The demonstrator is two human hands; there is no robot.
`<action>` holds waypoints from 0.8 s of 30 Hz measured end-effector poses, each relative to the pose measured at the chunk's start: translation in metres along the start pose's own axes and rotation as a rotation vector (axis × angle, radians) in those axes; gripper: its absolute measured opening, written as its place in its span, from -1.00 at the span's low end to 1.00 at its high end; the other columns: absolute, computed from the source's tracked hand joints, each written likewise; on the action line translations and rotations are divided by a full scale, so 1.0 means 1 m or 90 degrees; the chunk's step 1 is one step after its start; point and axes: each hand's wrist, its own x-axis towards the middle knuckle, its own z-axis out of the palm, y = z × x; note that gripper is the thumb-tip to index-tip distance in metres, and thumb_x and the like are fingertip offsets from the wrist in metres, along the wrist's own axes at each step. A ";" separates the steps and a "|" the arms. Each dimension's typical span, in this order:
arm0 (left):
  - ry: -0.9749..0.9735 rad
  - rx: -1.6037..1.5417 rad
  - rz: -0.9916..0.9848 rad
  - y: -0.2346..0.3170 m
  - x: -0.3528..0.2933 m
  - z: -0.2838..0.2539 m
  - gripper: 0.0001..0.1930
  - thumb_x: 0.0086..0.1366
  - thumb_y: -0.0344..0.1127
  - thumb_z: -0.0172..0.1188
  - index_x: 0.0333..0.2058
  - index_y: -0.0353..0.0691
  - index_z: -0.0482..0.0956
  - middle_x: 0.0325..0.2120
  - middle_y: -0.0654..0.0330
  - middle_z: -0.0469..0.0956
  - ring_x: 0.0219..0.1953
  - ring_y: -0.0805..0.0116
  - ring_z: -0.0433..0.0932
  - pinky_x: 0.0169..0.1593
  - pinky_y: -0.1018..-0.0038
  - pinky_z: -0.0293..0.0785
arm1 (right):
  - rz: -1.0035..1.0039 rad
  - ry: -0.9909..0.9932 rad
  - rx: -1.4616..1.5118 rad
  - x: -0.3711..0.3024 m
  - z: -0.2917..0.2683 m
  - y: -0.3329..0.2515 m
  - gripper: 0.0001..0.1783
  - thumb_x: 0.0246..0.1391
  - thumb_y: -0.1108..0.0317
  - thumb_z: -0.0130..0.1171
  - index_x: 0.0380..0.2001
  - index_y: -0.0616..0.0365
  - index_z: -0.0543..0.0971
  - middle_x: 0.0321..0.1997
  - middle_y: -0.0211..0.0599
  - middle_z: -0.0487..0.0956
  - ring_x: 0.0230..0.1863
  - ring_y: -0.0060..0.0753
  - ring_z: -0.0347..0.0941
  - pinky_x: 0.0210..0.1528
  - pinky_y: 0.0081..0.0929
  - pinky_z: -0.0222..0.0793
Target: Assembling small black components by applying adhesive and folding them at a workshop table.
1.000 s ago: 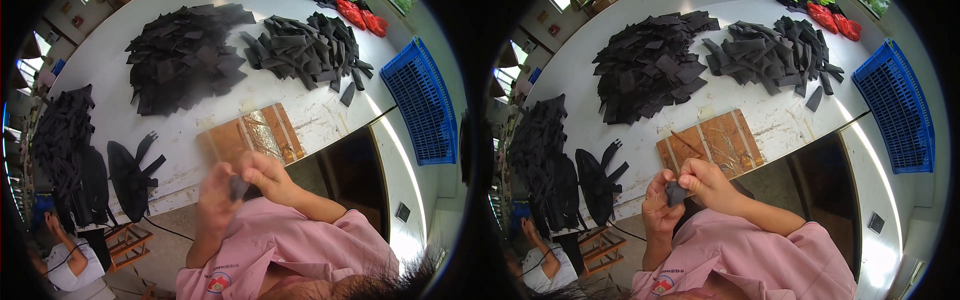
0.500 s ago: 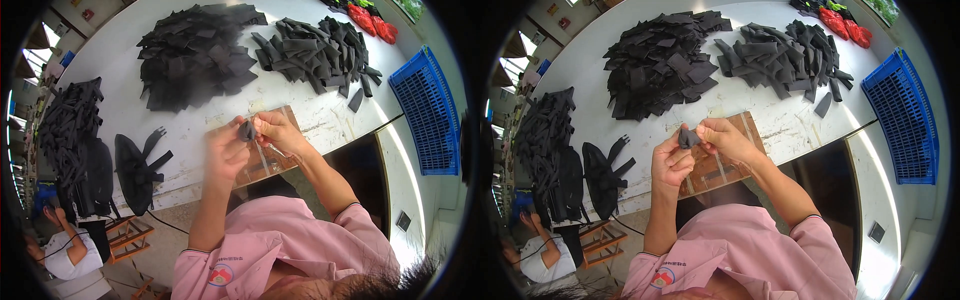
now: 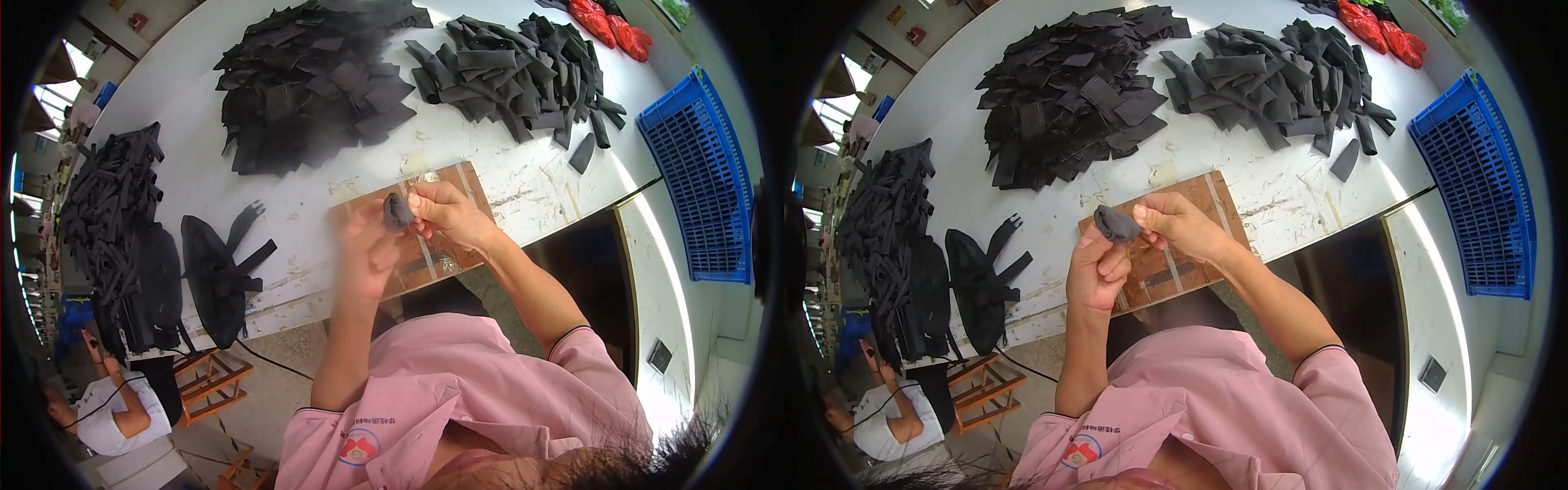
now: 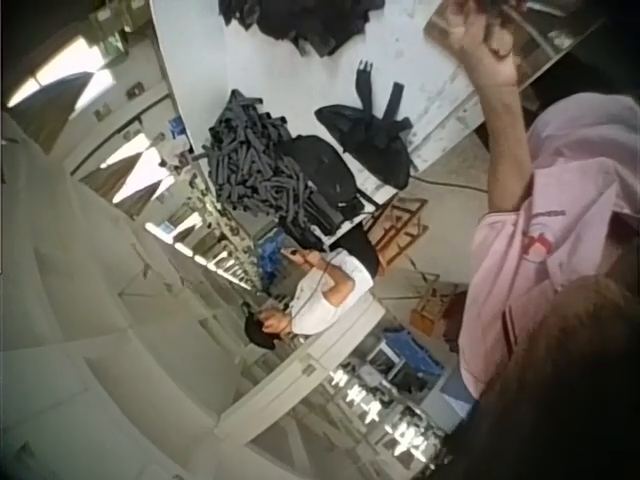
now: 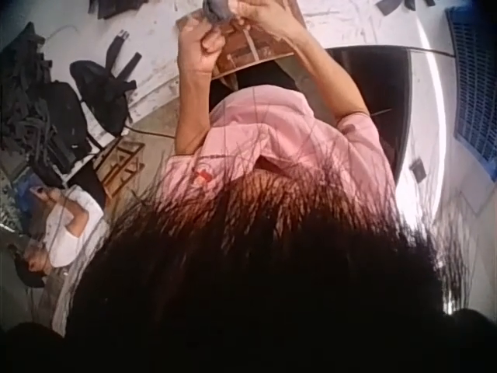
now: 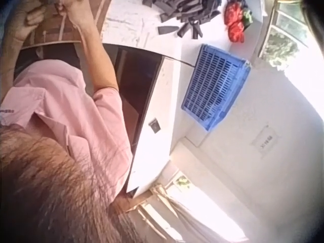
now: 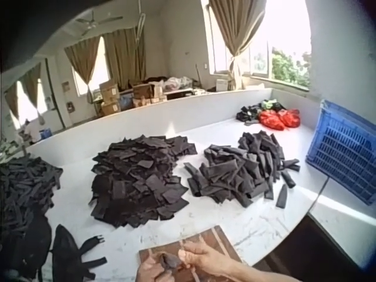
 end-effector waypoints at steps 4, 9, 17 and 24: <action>0.012 0.695 0.565 0.006 -0.007 0.026 -0.80 0.05 -0.57 0.07 -0.28 -0.32 0.42 -0.27 0.19 0.46 -0.38 0.46 0.45 -0.32 0.63 0.38 | 0.035 -0.020 -0.146 -0.002 0.001 -0.016 -0.62 0.09 0.06 -0.04 -0.55 0.17 0.40 -0.60 -0.47 0.35 -0.56 -0.65 0.25 -0.47 -0.68 0.20; -0.066 0.518 0.468 0.010 -0.019 0.031 -0.82 0.00 -0.60 0.11 -0.35 -0.37 0.49 -0.38 0.18 0.51 -0.27 0.51 0.42 -0.18 0.60 0.32 | -0.380 0.128 -0.575 -0.012 0.016 -0.031 -0.63 0.02 0.08 0.02 -0.44 0.24 0.43 -0.64 -0.26 0.36 -0.54 -0.30 0.32 -0.48 -0.41 0.25; -0.117 0.435 0.414 -0.004 -0.008 -0.002 -0.90 0.06 -0.50 0.16 -0.40 -0.35 0.48 -0.39 0.17 0.50 -0.30 0.49 0.42 -0.12 0.52 0.33 | -0.371 0.048 -0.884 -0.009 0.006 -0.006 -0.72 -0.15 0.14 0.12 -0.55 0.15 0.43 -0.60 -0.31 0.44 -0.51 -0.24 0.39 -0.54 -0.38 0.27; -0.152 0.536 0.308 0.018 -0.009 0.053 -0.84 0.02 -0.53 0.19 -0.37 -0.39 0.47 -0.43 0.18 0.48 -0.40 0.54 0.44 -0.28 0.62 0.45 | -0.388 0.101 -0.836 -0.013 0.013 -0.015 -0.74 -0.06 0.18 0.06 -0.59 0.16 0.42 -0.64 -0.22 0.41 -0.52 -0.18 0.38 -0.55 -0.33 0.26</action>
